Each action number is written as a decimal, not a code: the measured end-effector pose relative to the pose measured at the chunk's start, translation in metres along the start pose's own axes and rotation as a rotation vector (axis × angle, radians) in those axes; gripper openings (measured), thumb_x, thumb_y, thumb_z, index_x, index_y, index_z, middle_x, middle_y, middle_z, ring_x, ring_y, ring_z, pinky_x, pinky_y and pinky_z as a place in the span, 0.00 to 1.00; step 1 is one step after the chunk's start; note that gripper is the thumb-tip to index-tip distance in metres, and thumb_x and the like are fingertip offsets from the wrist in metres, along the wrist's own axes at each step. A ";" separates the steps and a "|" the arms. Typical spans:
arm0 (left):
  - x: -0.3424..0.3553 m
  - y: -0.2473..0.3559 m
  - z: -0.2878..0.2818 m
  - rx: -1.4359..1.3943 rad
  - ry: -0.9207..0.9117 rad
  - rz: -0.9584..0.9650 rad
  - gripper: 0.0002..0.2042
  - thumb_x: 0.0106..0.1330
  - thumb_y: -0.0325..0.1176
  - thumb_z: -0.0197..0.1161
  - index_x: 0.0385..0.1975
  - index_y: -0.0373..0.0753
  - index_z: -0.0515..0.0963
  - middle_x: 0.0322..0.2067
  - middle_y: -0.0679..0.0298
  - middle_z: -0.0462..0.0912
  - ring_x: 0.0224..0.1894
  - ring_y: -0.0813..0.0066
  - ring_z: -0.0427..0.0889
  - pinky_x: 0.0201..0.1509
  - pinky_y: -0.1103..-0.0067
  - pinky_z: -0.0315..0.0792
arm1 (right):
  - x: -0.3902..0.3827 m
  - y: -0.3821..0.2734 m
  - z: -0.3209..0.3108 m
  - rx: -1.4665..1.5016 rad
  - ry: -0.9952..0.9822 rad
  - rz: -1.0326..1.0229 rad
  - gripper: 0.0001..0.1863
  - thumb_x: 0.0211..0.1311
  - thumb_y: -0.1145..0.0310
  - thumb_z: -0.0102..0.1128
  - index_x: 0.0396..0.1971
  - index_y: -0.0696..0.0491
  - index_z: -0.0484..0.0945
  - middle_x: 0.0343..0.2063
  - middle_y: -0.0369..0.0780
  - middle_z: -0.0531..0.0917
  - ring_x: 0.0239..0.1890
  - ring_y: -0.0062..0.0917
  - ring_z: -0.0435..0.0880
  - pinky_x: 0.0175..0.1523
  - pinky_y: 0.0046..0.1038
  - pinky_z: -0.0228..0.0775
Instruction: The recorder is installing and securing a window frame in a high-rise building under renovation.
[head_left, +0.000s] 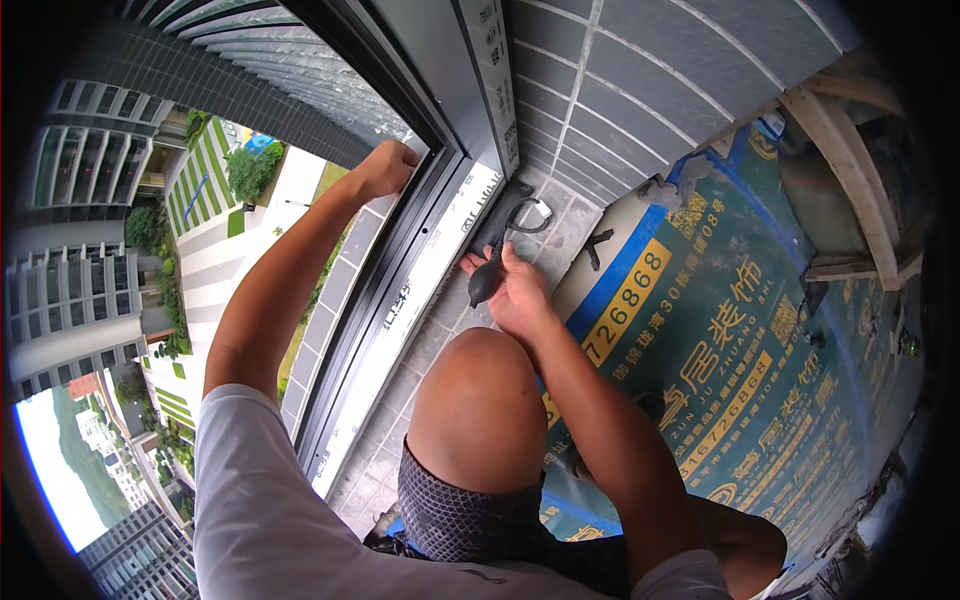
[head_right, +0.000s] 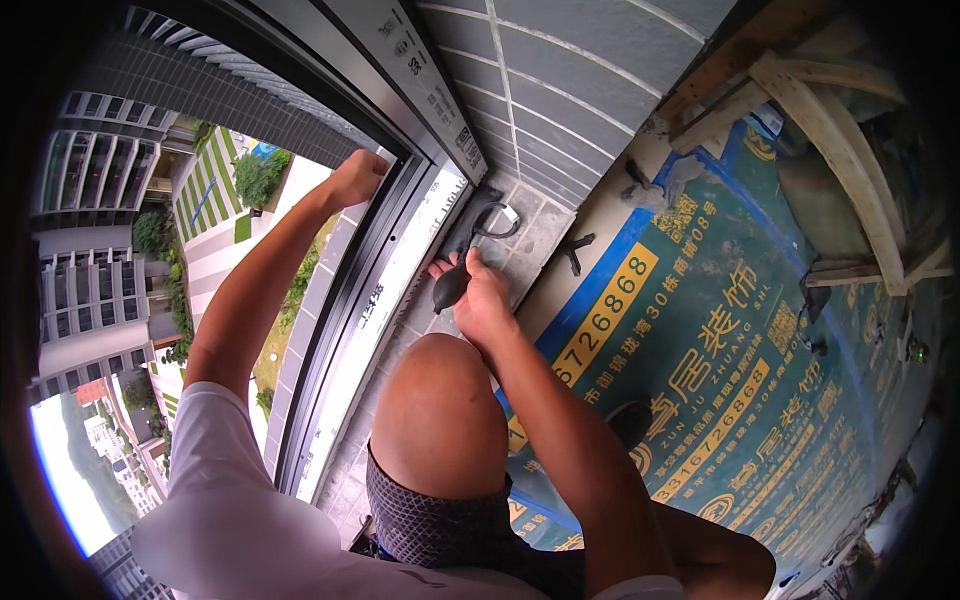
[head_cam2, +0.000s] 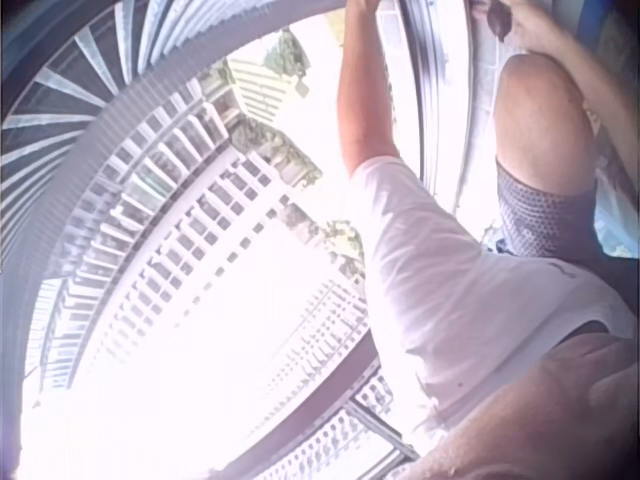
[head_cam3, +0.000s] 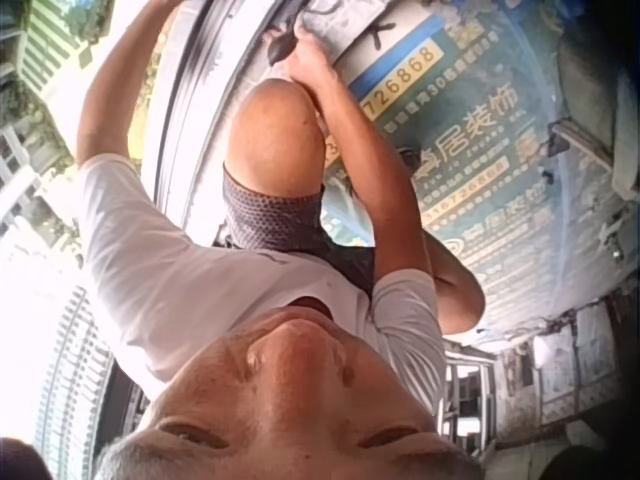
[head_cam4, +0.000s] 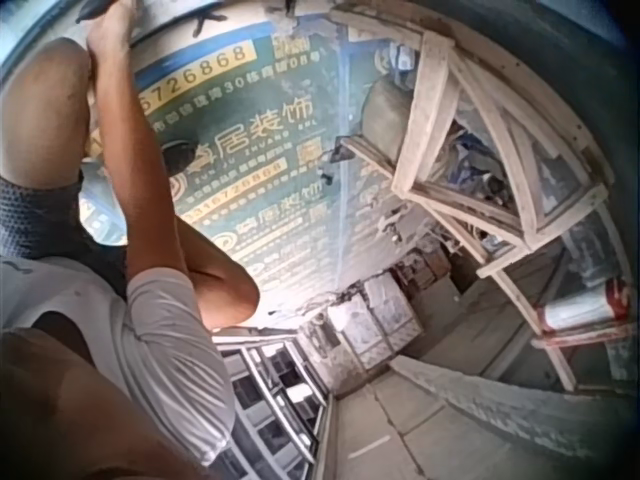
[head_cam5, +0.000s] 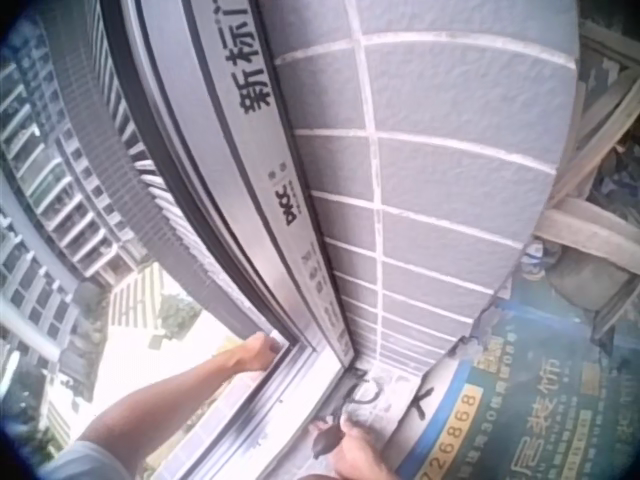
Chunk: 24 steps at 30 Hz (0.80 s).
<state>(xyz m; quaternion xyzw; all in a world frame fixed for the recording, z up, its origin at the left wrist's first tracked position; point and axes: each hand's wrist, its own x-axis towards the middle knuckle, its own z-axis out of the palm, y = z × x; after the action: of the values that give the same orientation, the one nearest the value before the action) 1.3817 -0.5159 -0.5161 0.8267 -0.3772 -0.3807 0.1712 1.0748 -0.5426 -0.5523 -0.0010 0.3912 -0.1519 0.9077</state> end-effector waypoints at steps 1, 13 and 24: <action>-0.001 -0.007 -0.003 -0.008 0.047 0.040 0.13 0.67 0.34 0.70 0.39 0.28 0.89 0.24 0.60 0.85 0.26 0.73 0.84 0.30 0.73 0.79 | -0.001 0.001 0.004 0.002 -0.006 0.009 0.33 0.87 0.55 0.40 0.75 0.67 0.50 0.70 0.62 0.64 0.74 0.52 0.69 0.81 0.45 0.64; -0.062 -0.012 -0.009 0.435 0.150 0.584 0.30 0.51 0.23 0.76 0.59 0.37 0.79 0.51 0.52 0.81 0.58 0.52 0.82 0.61 0.66 0.78 | -0.002 -0.009 -0.006 0.026 -0.064 0.034 0.34 0.88 0.54 0.39 0.76 0.66 0.49 0.75 0.59 0.59 0.77 0.49 0.65 0.82 0.43 0.61; -0.060 -0.043 -0.002 0.443 0.058 0.674 0.26 0.51 0.25 0.71 0.54 0.30 0.81 0.55 0.47 0.81 0.61 0.46 0.79 0.67 0.63 0.76 | -0.008 -0.010 -0.003 0.030 -0.078 0.143 0.36 0.87 0.52 0.40 0.78 0.64 0.48 0.76 0.55 0.60 0.79 0.45 0.62 0.81 0.39 0.60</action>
<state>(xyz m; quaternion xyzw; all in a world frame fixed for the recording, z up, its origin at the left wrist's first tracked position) 1.3790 -0.4424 -0.5088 0.6839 -0.6952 -0.1894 0.1148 1.0652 -0.5492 -0.5473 0.0346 0.3522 -0.0921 0.9308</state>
